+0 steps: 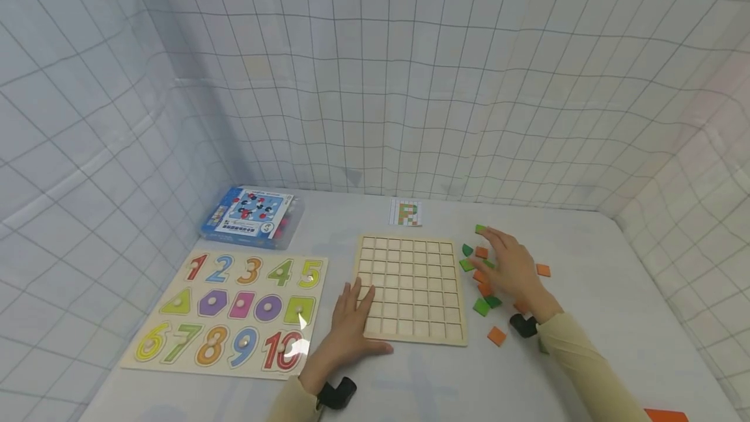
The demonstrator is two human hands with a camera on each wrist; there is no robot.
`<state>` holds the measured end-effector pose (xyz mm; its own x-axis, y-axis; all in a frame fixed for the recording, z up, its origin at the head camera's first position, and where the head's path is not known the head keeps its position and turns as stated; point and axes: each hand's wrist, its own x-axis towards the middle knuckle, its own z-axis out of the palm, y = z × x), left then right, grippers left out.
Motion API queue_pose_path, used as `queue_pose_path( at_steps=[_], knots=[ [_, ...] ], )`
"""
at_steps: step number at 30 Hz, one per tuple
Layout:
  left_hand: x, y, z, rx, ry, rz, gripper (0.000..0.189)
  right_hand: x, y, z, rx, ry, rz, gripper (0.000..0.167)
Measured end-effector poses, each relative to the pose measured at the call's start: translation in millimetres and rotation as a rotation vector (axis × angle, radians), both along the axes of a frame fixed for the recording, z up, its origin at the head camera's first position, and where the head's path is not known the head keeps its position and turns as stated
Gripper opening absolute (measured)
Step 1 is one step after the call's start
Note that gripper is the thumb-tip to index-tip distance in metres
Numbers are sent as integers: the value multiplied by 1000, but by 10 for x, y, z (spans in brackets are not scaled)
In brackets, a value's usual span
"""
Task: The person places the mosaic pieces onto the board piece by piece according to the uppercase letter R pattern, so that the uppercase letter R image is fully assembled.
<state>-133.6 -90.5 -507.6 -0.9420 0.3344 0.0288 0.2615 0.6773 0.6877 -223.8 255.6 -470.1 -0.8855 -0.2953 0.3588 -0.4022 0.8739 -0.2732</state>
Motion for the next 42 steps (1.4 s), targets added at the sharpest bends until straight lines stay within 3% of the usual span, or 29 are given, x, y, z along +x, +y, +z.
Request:
queue_pose_path(
  at_steps=[6, 18, 33, 42],
  knots=[
    [41, 36, -39, 22, 66, 32, 104, -84, 87, 42, -53, -41, -32, 63],
    [45, 72, -80, 5, 128, 51, 104, -342, 266, 43, -90, -16, -125, 55],
    [42, 81, -88, -8, 120, 58, 104, -502, 421, -23, -139, -248, -170, 45],
    [48, 82, -80, -5, 112, 61, 104, -505, 430, -35, -106, -314, -172, 40]
  ],
)
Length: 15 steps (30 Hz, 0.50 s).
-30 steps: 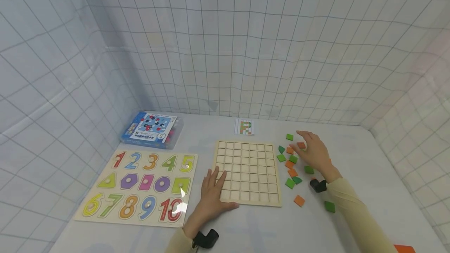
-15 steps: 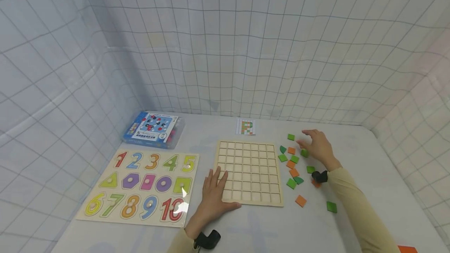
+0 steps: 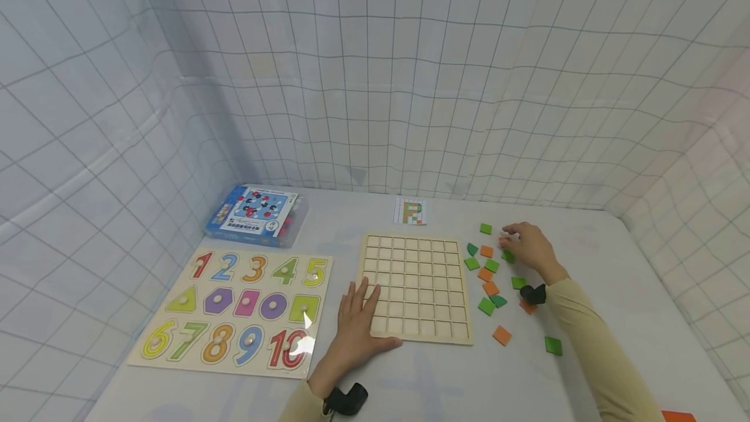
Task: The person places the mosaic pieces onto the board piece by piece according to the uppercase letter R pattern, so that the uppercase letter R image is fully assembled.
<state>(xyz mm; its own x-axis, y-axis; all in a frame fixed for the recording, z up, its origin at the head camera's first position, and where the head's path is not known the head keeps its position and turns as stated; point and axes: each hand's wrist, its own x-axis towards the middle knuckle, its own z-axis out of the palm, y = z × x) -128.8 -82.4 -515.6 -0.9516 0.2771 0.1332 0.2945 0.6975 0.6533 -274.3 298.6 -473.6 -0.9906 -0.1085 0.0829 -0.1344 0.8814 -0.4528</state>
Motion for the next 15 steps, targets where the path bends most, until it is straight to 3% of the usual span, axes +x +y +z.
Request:
queue_pose_path(
  at_steps=[15],
  knots=[
    [12, 2, -11, -20, 24, 7, 104, -50, 11, 8, 29, -87, 14, 29]
  ],
)
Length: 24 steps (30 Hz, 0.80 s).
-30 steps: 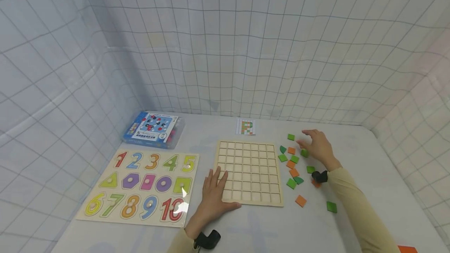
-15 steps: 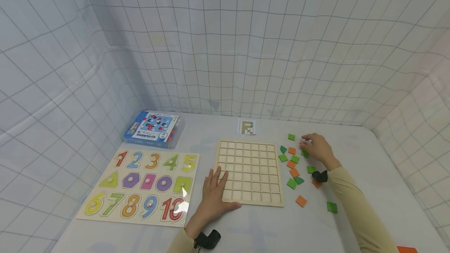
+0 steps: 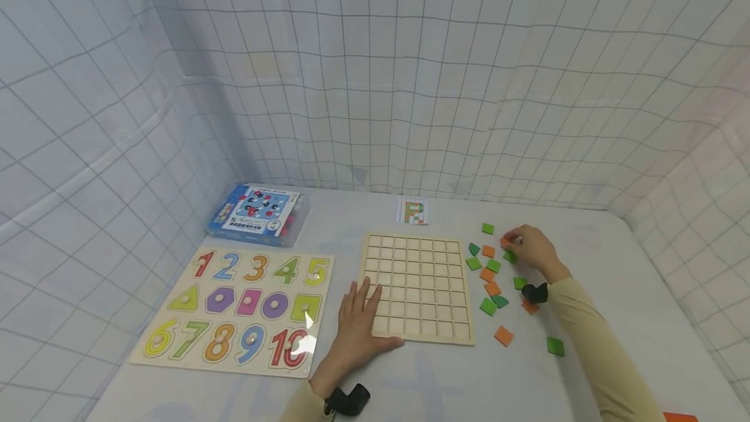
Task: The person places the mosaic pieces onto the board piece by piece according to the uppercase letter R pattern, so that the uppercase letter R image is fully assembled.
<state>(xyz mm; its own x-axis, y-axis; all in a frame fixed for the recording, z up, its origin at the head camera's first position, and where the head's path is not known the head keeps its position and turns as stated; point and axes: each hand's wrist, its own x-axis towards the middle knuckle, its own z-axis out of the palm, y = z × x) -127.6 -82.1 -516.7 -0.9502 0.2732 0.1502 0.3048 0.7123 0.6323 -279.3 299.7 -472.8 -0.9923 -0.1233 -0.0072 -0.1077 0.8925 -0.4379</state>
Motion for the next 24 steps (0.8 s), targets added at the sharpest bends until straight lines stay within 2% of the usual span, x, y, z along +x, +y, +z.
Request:
queue_pose_path(
  at_steps=[9, 17, 20, 24],
  knots=[
    [7, -24, -1, -23, 37, 8, 104, -30, -15, 65, -44, -74, -25, 30],
    [-3, -46, -35, -57, 88, 26, 103, -50, -43, 83, -27, -99, -26, 25],
    [-16, -47, -56, -68, 116, 31, 103, -20, -44, 82, -27, -79, -33, 25],
    [-26, -44, -76, -69, 127, 36, 103, 35, -47, 73, -51, -6, -30, 22]
  ],
)
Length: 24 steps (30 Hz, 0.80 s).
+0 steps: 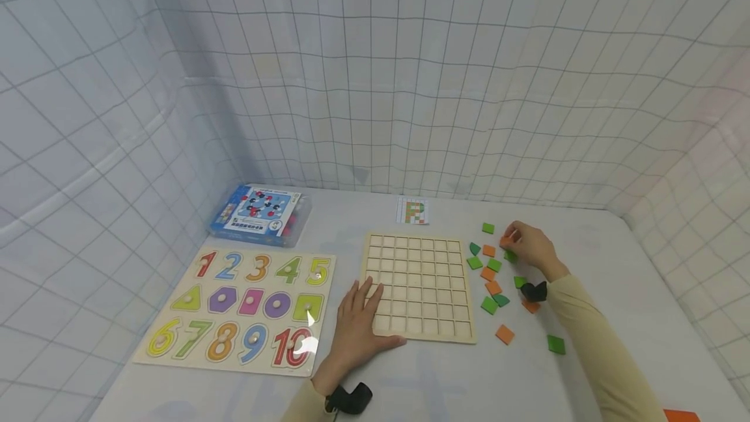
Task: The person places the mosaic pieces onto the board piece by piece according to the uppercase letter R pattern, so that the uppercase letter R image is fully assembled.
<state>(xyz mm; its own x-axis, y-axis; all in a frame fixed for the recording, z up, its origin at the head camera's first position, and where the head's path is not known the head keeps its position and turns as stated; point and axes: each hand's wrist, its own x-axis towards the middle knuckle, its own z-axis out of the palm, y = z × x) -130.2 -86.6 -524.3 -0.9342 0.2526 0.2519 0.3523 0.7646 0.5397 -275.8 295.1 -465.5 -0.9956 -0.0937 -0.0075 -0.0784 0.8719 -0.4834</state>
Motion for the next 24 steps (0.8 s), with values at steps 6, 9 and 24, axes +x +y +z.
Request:
queue_pose_path(
  at_steps=[6, 9, 24],
  knots=[
    [-2, 9, -11, -7, 35, 7, 103, 59, -143, -29, -56, 127, 15, 23],
    [-5, 11, -12, -9, 51, 6, 103, 76, -291, -40, -70, 161, 60, 25],
    [5, 7, 17, -16, 20, 5, 103, 93, -1284, 12, -177, 242, 275, 21]
  ],
)
